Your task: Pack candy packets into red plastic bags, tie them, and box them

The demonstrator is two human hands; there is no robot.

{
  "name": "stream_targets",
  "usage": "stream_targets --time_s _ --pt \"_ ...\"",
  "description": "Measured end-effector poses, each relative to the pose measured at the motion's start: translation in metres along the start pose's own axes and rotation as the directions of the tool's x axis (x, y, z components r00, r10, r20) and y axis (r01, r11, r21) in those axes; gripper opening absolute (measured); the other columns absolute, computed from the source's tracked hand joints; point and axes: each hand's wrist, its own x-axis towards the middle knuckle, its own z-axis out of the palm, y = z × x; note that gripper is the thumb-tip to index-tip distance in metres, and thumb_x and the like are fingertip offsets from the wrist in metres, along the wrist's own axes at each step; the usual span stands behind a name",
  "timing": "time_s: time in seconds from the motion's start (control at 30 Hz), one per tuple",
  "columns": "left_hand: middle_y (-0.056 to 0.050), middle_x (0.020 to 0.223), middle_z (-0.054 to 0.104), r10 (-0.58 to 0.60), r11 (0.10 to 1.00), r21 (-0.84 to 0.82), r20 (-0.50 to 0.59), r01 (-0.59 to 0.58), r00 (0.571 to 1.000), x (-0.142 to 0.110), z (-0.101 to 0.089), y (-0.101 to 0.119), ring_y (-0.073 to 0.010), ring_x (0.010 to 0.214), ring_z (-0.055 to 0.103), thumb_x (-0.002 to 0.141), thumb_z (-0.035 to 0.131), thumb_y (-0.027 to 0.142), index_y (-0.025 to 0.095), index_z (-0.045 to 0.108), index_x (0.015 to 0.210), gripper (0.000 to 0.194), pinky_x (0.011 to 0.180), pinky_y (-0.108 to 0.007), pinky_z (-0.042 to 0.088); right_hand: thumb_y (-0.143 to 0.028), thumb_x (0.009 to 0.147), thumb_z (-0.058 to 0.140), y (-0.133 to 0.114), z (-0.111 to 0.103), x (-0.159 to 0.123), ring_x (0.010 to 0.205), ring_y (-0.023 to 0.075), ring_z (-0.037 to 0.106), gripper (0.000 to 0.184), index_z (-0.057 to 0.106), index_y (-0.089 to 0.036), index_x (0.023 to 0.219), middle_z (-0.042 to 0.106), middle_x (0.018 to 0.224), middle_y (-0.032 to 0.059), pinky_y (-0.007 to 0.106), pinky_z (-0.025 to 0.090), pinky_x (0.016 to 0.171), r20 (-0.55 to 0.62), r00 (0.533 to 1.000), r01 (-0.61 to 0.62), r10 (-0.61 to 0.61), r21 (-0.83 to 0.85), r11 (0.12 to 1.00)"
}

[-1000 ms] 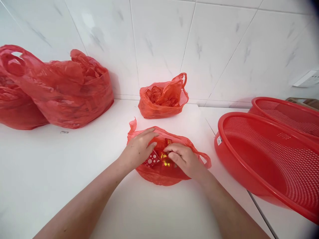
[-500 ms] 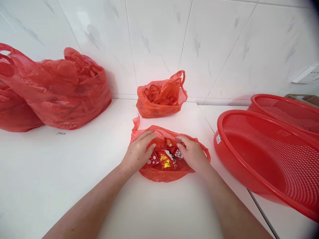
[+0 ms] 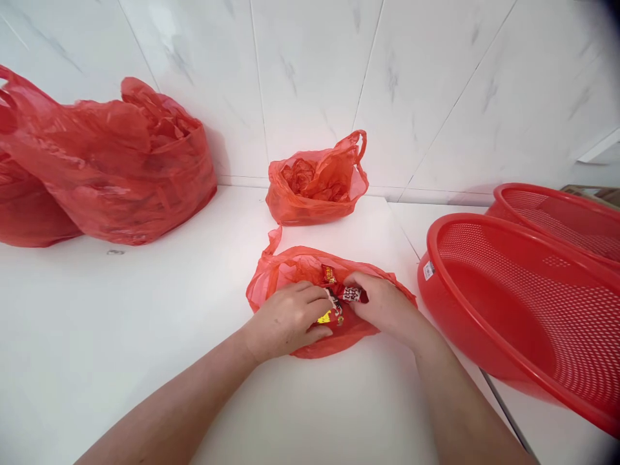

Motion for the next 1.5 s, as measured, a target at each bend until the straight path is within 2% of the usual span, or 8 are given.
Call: stream_targets --time_s 0.2,0.37,0.6,0.7,0.8,1.07,1.3,1.5 --pt "-0.004 0.097 0.068 -0.164 0.984 -0.087 -0.104 0.155 0.981 -0.002 -0.001 -0.005 -0.0197 0.088 0.06 0.088 0.052 0.035 0.022 0.062 0.103 0.022 0.076 -0.033 0.049 -0.014 0.074 0.051 -0.009 -0.004 0.001 0.089 0.0172 0.061 0.027 0.057 -0.028 0.096 0.065 0.1 -0.0016 0.032 0.048 0.078 -0.177 0.983 -0.031 0.056 0.141 0.989" --pt "-0.004 0.105 0.067 -0.378 0.92 -0.204 -0.233 0.335 0.896 -0.002 0.0 -0.006 -0.0218 0.096 0.061 0.085 0.057 0.037 0.024 0.058 0.113 0.03 0.083 -0.037 0.05 -0.016 0.074 0.052 -0.021 0.011 0.001 0.089 0.0182 0.06 0.025 0.056 -0.024 0.097 0.064 0.097 0.0012 0.033 0.049 0.079 -0.262 0.963 0.117 -0.061 0.204 0.972" --pt "0.0 0.08 0.064 -0.647 0.58 -0.672 -0.037 0.46 0.761 0.0 0.002 -0.003 -0.0154 0.065 0.06 0.08 0.061 0.037 0.027 0.052 0.121 0.044 0.06 -0.03 0.053 -0.011 0.076 0.052 -0.036 0.035 -0.001 0.097 0.0213 0.056 0.03 0.055 -0.026 0.102 0.062 0.101 0.0036 0.037 0.048 0.083 -0.289 0.914 0.314 -0.285 0.059 0.948" --pt "0.002 0.077 0.062 -0.69 0.477 -0.765 -0.02 0.433 0.724 0.001 0.002 -0.005 -0.0148 0.062 0.059 0.08 0.06 0.032 0.029 0.05 0.123 0.044 0.056 -0.029 0.051 -0.023 0.077 0.061 -0.033 0.033 -0.001 0.107 0.0229 0.054 0.041 0.05 -0.026 0.116 0.058 0.114 0.005 0.04 0.046 0.09 -0.326 0.921 0.276 -0.214 0.157 0.948" --pt "0.001 0.085 0.064 -0.721 0.455 -0.781 -0.041 0.428 0.691 0.002 0.0 -0.007 -0.016 0.068 0.061 0.077 0.062 0.03 0.03 0.051 0.12 0.044 0.056 -0.028 0.05 -0.032 0.079 0.062 -0.03 0.028 0.0 0.099 0.0208 0.057 0.037 0.053 -0.025 0.114 0.061 0.105 0.0036 0.036 0.049 0.084 -0.306 0.95 0.158 -0.071 0.269 0.95" --pt "0.002 0.08 0.064 -0.68 0.389 -0.846 0.003 0.364 0.733 0.002 0.001 -0.005 -0.0114 0.059 0.056 0.076 0.064 0.024 0.027 0.053 0.108 0.034 0.053 -0.024 0.046 -0.037 0.083 0.055 -0.033 0.025 0.0 0.062 0.0125 0.052 0.017 0.061 -0.021 0.084 0.059 0.072 -0.0014 0.024 0.041 0.054 -0.006 1.0 0.006 -0.003 0.484 0.875" --pt "0.004 0.07 0.062 -0.61 0.261 -0.913 0.096 0.314 0.786 0.001 0.001 -0.008 -0.007 0.053 0.052 0.076 0.068 0.026 0.022 0.048 0.104 0.034 0.049 -0.018 0.041 -0.033 0.083 0.055 -0.029 0.023 0.0 0.057 0.0098 0.041 0.019 0.053 -0.019 0.071 0.046 0.062 -0.0042 0.022 0.033 0.052 0.019 1.0 -0.017 0.008 0.519 0.855" --pt "0.001 0.075 0.064 -0.591 0.354 -0.87 0.076 0.343 0.803 -0.001 -0.002 -0.01 -0.0113 0.06 0.06 0.081 0.062 0.032 0.022 0.049 0.109 0.032 0.056 -0.024 0.049 -0.035 0.082 0.056 -0.027 0.023 0.002 0.057 0.0093 0.042 0.021 0.053 -0.019 0.069 0.048 0.062 -0.0043 0.022 0.034 0.052 0.033 0.999 -0.042 0.028 0.562 0.826"
